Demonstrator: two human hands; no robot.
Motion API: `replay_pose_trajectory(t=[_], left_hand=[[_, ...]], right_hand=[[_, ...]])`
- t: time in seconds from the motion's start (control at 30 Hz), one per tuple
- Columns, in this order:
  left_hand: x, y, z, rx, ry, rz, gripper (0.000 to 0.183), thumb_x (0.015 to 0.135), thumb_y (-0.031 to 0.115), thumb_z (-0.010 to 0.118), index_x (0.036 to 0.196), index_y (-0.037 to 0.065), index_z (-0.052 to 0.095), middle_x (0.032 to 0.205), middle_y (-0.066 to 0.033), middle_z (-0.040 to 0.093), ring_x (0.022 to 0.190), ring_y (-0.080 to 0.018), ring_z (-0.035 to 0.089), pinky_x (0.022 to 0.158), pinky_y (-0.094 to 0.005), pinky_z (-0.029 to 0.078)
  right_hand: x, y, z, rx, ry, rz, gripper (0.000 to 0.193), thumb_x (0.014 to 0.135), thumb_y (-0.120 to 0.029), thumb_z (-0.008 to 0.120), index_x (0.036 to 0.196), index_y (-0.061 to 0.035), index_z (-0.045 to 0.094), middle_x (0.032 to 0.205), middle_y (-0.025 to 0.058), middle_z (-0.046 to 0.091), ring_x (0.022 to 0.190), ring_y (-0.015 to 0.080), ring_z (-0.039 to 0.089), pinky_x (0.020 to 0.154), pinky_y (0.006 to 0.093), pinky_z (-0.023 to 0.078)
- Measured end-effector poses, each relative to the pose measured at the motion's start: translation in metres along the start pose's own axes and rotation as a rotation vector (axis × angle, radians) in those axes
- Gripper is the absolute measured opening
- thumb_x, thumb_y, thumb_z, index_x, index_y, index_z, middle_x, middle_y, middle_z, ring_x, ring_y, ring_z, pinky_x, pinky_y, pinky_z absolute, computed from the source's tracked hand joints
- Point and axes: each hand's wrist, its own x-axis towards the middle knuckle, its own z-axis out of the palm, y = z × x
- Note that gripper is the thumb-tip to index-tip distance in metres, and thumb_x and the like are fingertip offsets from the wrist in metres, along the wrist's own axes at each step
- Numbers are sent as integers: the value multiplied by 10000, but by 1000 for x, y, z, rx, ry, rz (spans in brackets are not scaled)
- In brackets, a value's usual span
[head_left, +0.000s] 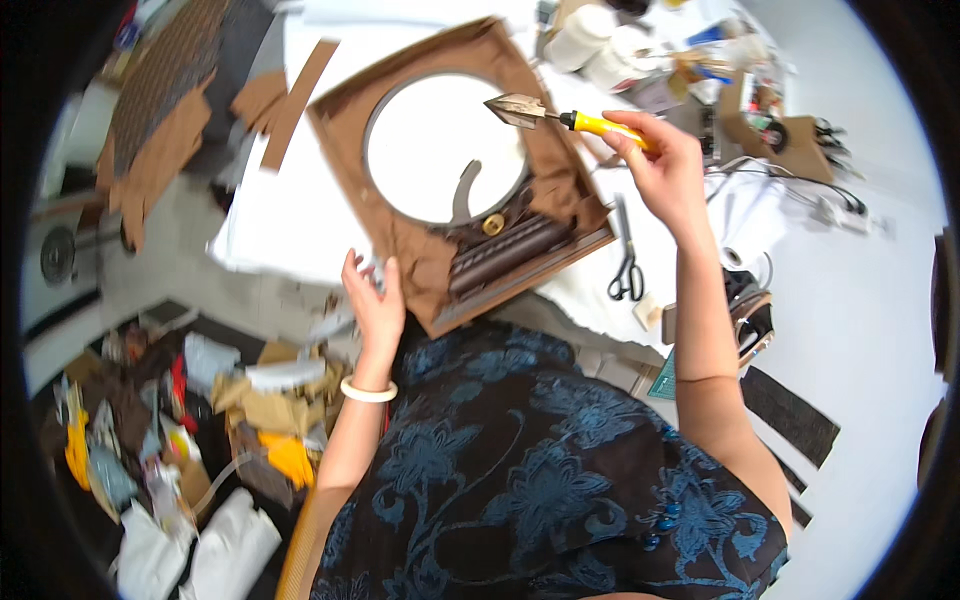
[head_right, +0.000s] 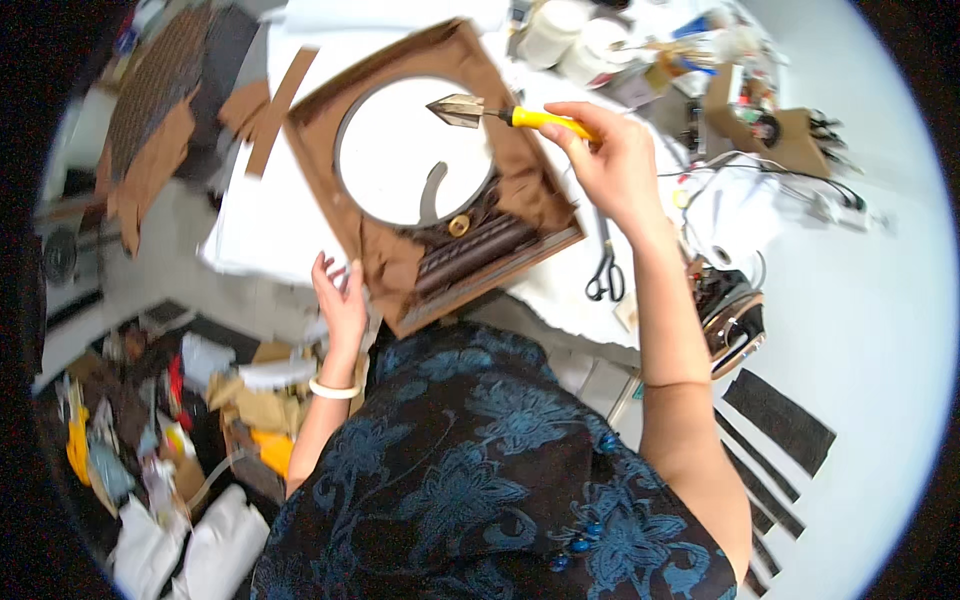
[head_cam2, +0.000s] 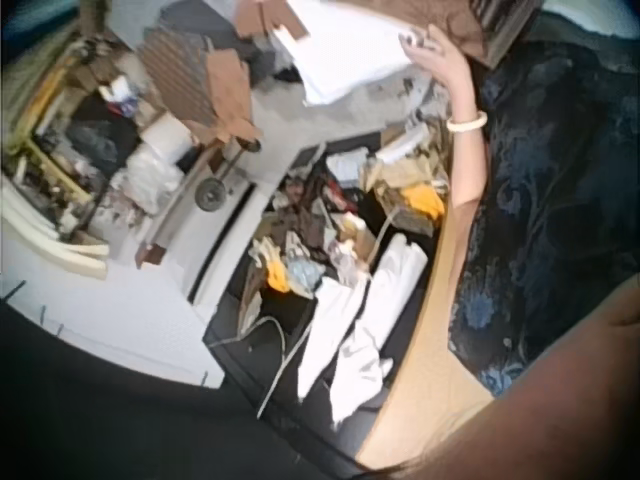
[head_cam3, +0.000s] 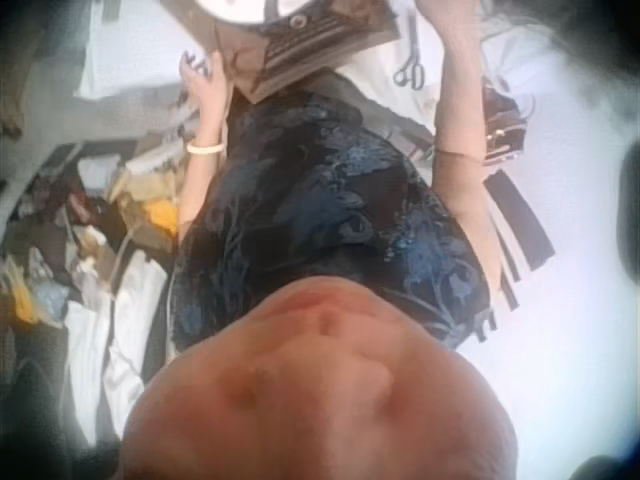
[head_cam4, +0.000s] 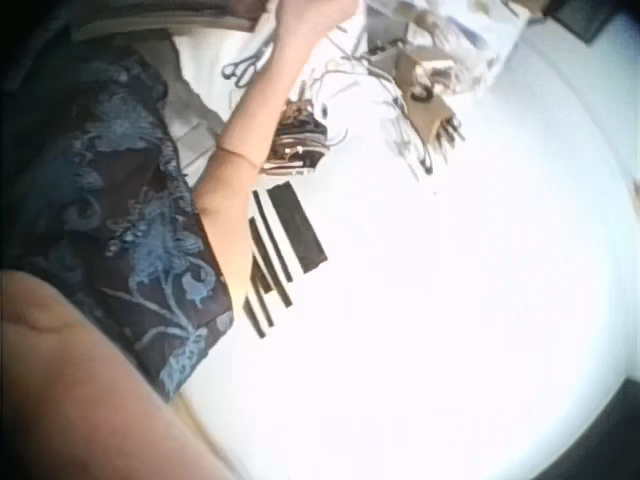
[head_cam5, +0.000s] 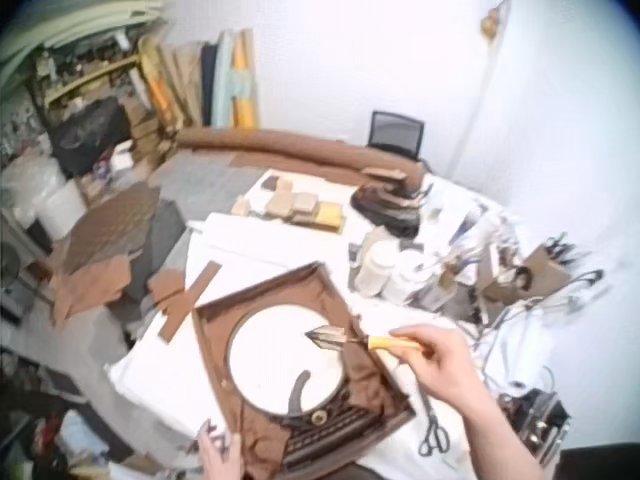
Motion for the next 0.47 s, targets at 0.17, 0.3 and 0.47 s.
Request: replay_pose_trajectory(t=[0.17,0.3,0.47], left_hand=[[47,-13,24,107,-205,-29,566,1116,299,567,1548,-32,413,1255,-349,711,1167,-515,690,979,-521,545],[54,-16,30,119,-201,76,419,1089,181,543,1439,-43,483,1140,-341,729,1045,-530,708,892,-550,550],[72,-12,27,142,-223,102,400,1074,143,546,1429,-35,493,1134,-336,731,1046,-525,711,894,-547,551]], right_hand=[[-10,23,-66,-118,355,278,226,1058,-157,724,1249,-37,740,890,23,707,793,68,630,705,228,495],[1,92,-104,-498,528,261,223,1039,-234,703,1158,-57,767,907,102,802,769,255,759,728,379,575],[13,140,-127,-487,622,415,226,1001,-275,718,1060,-73,801,944,166,795,885,391,757,833,486,573]])
